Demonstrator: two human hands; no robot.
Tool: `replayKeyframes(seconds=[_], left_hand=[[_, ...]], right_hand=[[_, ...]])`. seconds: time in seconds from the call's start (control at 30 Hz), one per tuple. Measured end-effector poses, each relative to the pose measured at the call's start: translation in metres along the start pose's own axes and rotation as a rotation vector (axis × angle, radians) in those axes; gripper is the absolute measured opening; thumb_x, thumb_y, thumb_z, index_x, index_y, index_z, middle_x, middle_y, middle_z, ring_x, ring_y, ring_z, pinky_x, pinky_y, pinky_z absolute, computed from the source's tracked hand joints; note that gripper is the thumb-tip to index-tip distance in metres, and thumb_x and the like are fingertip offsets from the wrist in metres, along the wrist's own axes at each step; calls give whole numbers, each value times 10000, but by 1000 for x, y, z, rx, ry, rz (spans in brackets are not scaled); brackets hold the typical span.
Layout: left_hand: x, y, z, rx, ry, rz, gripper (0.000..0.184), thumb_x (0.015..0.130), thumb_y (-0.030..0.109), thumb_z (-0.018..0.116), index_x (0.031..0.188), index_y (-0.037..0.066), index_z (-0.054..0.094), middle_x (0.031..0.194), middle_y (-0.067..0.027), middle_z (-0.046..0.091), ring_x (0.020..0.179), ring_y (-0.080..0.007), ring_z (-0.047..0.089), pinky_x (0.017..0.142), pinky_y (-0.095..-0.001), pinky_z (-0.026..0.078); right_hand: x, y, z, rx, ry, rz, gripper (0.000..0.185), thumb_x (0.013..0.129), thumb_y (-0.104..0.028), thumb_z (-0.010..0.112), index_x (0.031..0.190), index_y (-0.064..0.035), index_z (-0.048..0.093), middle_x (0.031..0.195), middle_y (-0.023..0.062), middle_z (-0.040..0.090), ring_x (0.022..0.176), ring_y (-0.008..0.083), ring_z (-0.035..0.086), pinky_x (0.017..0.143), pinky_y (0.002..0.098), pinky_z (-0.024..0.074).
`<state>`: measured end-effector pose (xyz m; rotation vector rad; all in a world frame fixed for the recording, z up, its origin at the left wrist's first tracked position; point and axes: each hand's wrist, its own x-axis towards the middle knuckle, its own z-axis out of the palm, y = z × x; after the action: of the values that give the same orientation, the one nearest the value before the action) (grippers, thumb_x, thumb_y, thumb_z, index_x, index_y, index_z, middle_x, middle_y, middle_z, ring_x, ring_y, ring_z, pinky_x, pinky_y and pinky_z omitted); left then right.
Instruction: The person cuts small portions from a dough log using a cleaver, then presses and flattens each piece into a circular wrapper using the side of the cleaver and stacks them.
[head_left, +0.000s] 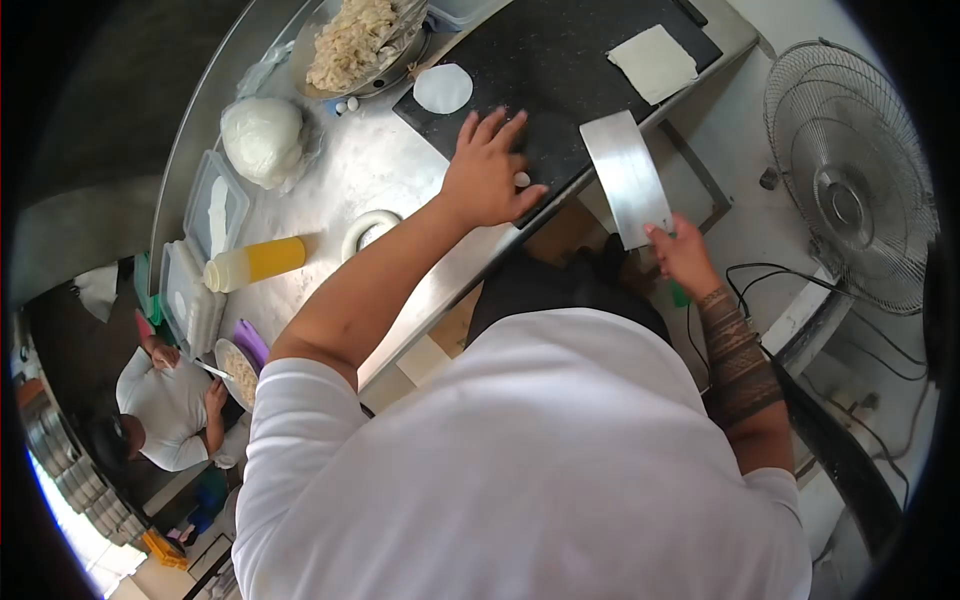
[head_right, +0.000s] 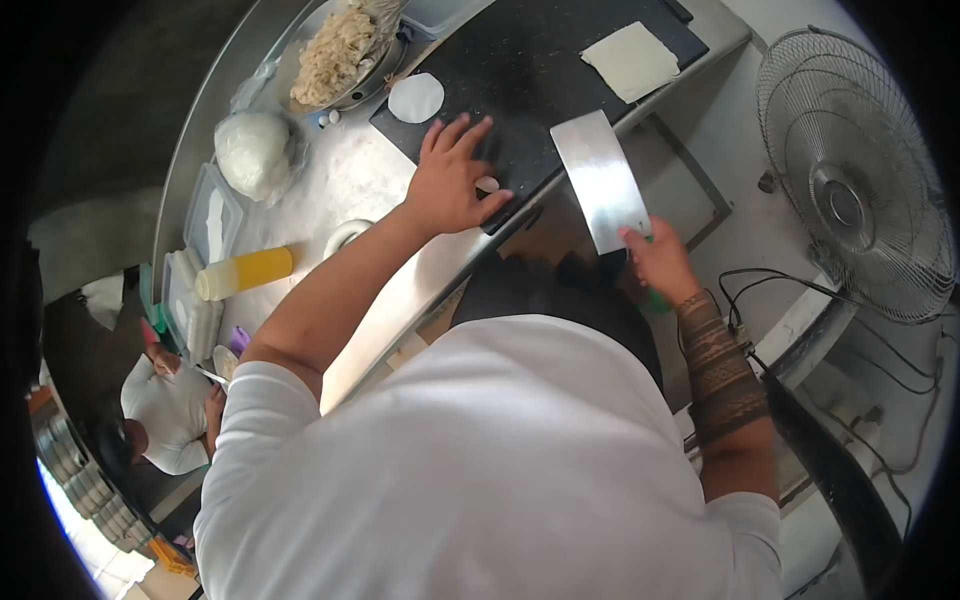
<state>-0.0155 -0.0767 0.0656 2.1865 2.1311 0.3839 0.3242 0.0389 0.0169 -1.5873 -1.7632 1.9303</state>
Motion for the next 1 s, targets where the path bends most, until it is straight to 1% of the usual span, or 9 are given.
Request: replayKeyframes(seconds=[0.13, 0.17, 0.27, 0.57, 0.7, 0.77, 0.83, 0.93, 1.0], left_hand=[[41, 17, 43, 18, 109, 52, 892, 934, 763, 552, 1591, 162, 500, 1735, -275, 196, 1603, -494, 171, 1276, -662, 110], [40, 17, 68, 47, 6, 39, 1007, 933, 815, 486, 1701, 204, 265, 1736, -288, 177, 1599, -501, 173, 1280, -649, 118], [40, 25, 68, -50, -88, 59, 1013, 921, 839, 468, 1701, 222, 275, 1742, -285, 159, 1610, -494, 148, 1294, -621, 106], [53, 26, 64, -173, -37, 188, 958, 964, 724, 553, 1702, 185, 265, 1740, -262, 205, 1607, -469, 204, 1303, -569, 161], [56, 1, 76, -1077, 508, -305, 859, 1033, 446, 622, 1683, 39, 235, 1717, -295, 241, 1602, -476, 212, 1292, -521, 217], [58, -27, 67, -983, 593, -400, 801, 1051, 370, 617, 1670, 16, 253, 1708, -292, 269, 1600, -481, 212, 1288, -525, 227], [62, -41, 42, -363, 341, -311, 831, 1028, 484, 616, 1674, 80, 284, 1710, -275, 280, 1593, -501, 210, 1281, -601, 194], [46, -40, 46, 67, -122, 237, 875, 977, 612, 602, 1674, 167, 316, 1732, -248, 240, 1594, -496, 202, 1266, -671, 164], [40, -37, 49, 11, -146, 202, 886, 969, 639, 593, 1677, 185, 317, 1732, -248, 235, 1591, -495, 211, 1264, -670, 168]], right_hand=[[25, -87, -43, -57, 66, -178, 360, 1030, -396, 701, 1083, -51, 613, 696, -14, 538, 494, 80, 488, 440, 285, 428], [30, -116, -51, -13, 88, -242, 369, 1035, -408, 693, 1081, -51, 612, 700, -9, 543, 499, 84, 497, 447, 283, 431], [51, -169, -59, 155, 143, -380, 384, 1053, -432, 664, 1076, -52, 610, 714, 0, 552, 510, 92, 506, 466, 276, 439], [122, -39, -58, 117, 66, -28, 445, 991, -441, 742, 1163, -40, 656, 822, 19, 607, 649, 110, 583, 547, 320, 490], [59, -62, -37, -234, -22, -102, 524, 891, -350, 863, 1226, 4, 670, 1012, 85, 712, 880, 196, 688, 777, 391, 568], [49, -60, -16, -271, -172, -254, 588, 844, -311, 901, 1266, 23, 665, 1122, 130, 744, 1020, 247, 709, 913, 403, 563], [55, -63, 8, -324, -327, -322, 629, 813, -293, 919, 1286, 32, 660, 1177, 162, 753, 1101, 278, 712, 980, 400, 547], [60, -81, 38, -445, -435, -288, 639, 797, -285, 924, 1279, 37, 656, 1178, 180, 752, 1113, 291, 715, 982, 402, 544], [62, -80, 45, -452, -464, -265, 654, 791, -288, 928, 1278, 44, 645, 1177, 195, 751, 1116, 303, 717, 985, 401, 544]])
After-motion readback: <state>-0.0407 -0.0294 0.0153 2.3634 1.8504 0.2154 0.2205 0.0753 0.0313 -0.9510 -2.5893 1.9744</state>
